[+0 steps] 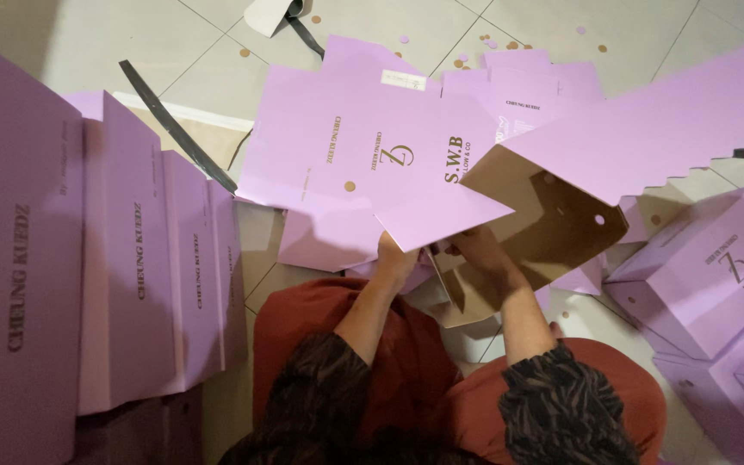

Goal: The person sits on the floor folding flat purple cardboard box blanks into finished boxes, creasing the sides, tucking the tabs and pressing the flaps closed, then sets completed boxes onto stacks beside them and picks up the next flat blank.

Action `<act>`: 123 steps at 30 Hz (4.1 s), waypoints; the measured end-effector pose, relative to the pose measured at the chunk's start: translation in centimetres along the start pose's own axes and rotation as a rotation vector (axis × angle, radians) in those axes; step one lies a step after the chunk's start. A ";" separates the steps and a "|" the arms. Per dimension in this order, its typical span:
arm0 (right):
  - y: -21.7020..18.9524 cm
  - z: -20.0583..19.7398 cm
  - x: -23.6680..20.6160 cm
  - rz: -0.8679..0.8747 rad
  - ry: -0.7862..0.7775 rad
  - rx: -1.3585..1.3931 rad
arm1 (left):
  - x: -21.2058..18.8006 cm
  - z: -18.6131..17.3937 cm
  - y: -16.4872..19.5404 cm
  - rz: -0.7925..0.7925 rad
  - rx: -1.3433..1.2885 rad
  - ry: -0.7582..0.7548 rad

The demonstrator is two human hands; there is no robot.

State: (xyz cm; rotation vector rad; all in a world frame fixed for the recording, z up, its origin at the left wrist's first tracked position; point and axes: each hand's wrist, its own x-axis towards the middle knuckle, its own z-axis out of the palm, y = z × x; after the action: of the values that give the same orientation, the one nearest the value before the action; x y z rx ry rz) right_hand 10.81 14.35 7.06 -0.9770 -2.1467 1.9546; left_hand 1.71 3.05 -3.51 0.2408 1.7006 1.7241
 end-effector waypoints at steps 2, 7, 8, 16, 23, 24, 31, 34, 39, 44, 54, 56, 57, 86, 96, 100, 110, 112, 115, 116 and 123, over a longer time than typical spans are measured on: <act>0.1 -0.3 -0.2 0.017 0.014 0.011 | 0.3 0.0 -0.3 -0.024 -0.105 -0.048; -0.3 -0.3 -0.3 0.015 -0.009 0.017 | 0.9 0.0 -0.1 -0.118 -0.236 -0.167; -0.3 -0.2 -0.2 0.003 -0.007 0.022 | 0.9 0.0 0.0 -0.121 -0.241 -0.161; -0.6 0.3 -0.4 0.003 0.029 -0.065 | 1.4 -0.2 0.2 -0.086 -0.232 -0.269; -0.8 0.3 -0.6 0.018 0.051 -0.025 | 1.6 -0.2 0.3 -0.111 -0.153 -0.262; -0.8 0.2 -0.5 0.047 0.051 -0.022 | 1.5 -0.2 0.5 -0.110 -0.130 -0.248; -0.2 -0.2 0.0 0.095 0.065 -0.050 | 0.1 -0.5 3.2 -0.154 -0.030 -0.211; -0.2 -0.2 0.0 0.108 0.059 -0.077 | -0.3 -0.6 3.5 -0.039 0.205 -0.154; 0.0 -0.4 -0.3 0.126 0.016 -0.021 | 0.2 -0.4 2.3 0.021 0.162 -0.158; 0.2 -0.8 -0.5 0.037 -0.043 0.132 | 1.0 -0.6 0.8 -0.049 -0.086 -0.312; 0.1 -1.1 -0.4 0.191 -0.068 0.244 | 0.8 -1.0 2.3 -0.188 -0.103 -0.397; 0.0 -1.0 -0.4 0.156 -0.108 0.204 | 0.3 -1.1 3.5 -0.176 -0.019 -0.401; 0.0 -0.7 -0.3 0.134 -0.089 0.163 | 0.0 -1.2 4.1 -0.150 0.035 -0.405; 1.8 1.7 -0.7 0.190 -0.101 0.172 | 1.2 -1.9 1.1 0.307 0.562 -0.157; 1.0 3.1 -0.9 -0.016 0.151 0.111 | 0.2 -2.3 4.3 0.046 0.409 -0.239; 1.0 2.5 -0.5 0.073 0.025 0.108 | 0.9 -2.5 2.7 -0.052 0.430 -0.220; 4.3 2.0 -1.7 -0.376 0.081 -0.393 | 1.0 -2.6 1.4 0.170 0.242 -0.092; 4.8 3.2 -1.6 -0.496 0.159 -0.633 | 0.7 -2.5 1.6 0.100 0.209 -0.080; 4.6 4.2 -1.2 -0.462 0.246 -0.849 | 0.9 -2.1 1.5 0.323 0.377 -0.014; 4.3 4.3 -1.1 -0.415 0.270 -0.897 | 1.1 -2.0 1.3 0.399 0.431 0.007; 0.4 4.0 -1.6 -0.191 0.118 -0.824 | 1.4 -1.2 0.5 0.418 0.437 0.090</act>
State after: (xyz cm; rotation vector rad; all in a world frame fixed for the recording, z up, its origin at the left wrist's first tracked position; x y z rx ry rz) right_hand 10.38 10.06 6.54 -0.8676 -2.8747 0.8714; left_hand -0.20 2.92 -3.65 0.7744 2.2019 1.6367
